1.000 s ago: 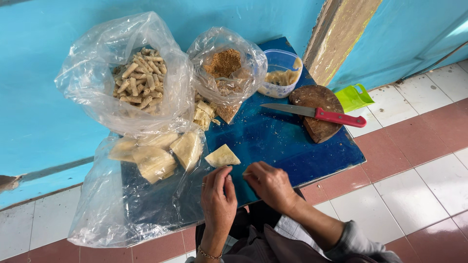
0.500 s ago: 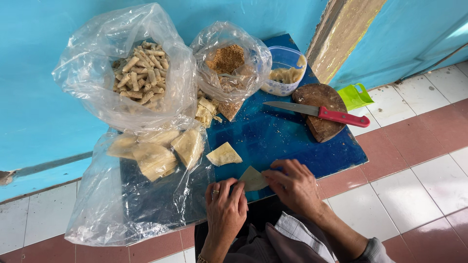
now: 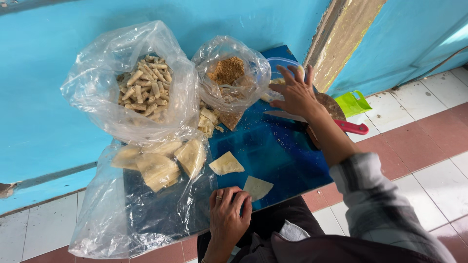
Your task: The person sits at a low table and folds triangular dough wrappers into filled parcels. They pinch a portion of brown sugar from a plastic bag, place it on a wrapper, fold the wrapper over the filling, press the edges closed, and set the finished parcel with a pile of completed ones.
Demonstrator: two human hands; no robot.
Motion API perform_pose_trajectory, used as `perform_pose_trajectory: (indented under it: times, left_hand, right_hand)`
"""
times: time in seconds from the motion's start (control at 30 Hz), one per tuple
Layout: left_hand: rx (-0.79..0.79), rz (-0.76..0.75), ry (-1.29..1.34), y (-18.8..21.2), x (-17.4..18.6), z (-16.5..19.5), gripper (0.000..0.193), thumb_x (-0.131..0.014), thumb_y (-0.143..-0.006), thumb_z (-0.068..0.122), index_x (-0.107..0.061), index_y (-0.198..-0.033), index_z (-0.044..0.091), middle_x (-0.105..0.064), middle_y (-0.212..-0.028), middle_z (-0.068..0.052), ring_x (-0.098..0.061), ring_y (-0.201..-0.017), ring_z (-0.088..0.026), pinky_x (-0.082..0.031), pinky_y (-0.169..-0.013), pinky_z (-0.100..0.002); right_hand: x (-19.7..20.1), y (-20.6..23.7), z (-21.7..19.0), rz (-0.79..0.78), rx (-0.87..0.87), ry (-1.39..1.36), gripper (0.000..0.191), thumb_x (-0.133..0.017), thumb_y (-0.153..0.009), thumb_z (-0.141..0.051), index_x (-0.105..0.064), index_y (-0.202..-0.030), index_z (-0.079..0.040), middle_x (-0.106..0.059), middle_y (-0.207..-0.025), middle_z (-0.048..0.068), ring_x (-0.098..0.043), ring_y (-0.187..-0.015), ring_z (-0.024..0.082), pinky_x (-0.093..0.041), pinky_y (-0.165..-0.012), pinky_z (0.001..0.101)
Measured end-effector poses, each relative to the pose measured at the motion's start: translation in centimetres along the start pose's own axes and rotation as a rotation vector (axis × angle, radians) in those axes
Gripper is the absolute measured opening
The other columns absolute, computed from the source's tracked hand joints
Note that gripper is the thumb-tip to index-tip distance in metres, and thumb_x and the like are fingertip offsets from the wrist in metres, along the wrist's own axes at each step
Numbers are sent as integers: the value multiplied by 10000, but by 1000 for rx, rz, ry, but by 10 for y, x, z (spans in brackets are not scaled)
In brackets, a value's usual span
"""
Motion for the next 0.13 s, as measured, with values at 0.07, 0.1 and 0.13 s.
perform_pose_trajectory:
  times: [0.07, 0.1, 0.13]
  left_hand:
    - [5, 0, 3, -1, -1, -3, 88, -722, -889, 211, -733, -892, 124, -646, -953, -23, -614, -938, -231, -440, -958, -452]
    - [3, -4, -1, -1, -2, -3, 93, -721, -896, 217, -733, -894, 126, -646, -951, -21, -613, -935, -232, -437, -958, -455]
    - [7, -11, -6, 2, -4, -4, 98, -719, -903, 224, -734, -896, 128, -647, -950, -20, -612, -932, -233, -434, -959, -458]
  right_hand:
    - [-28, -22, 8, -141, -32, 34, 521, -814, -736, -484, -766, -1204, -263, -259, -1667, 128, -104, -1538, 378, 65, -1122, 761]
    - [-42, -27, 13, -194, -62, 70, 493, -798, -761, -499, -775, -1196, -268, -217, -1706, 107, -55, -1572, 367, 91, -1135, 765]
    - [-57, -28, 18, -252, -90, 104, 468, -781, -787, -514, -784, -1188, -274, -176, -1744, 85, -6, -1607, 356, 117, -1148, 770]
Point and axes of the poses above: each hand's wrist, its own y-axis away from the middle knuckle, its own x-axis out of the back of the hand, z = x × y, the point moved 6 cm from there along -y, towards the middle knuckle
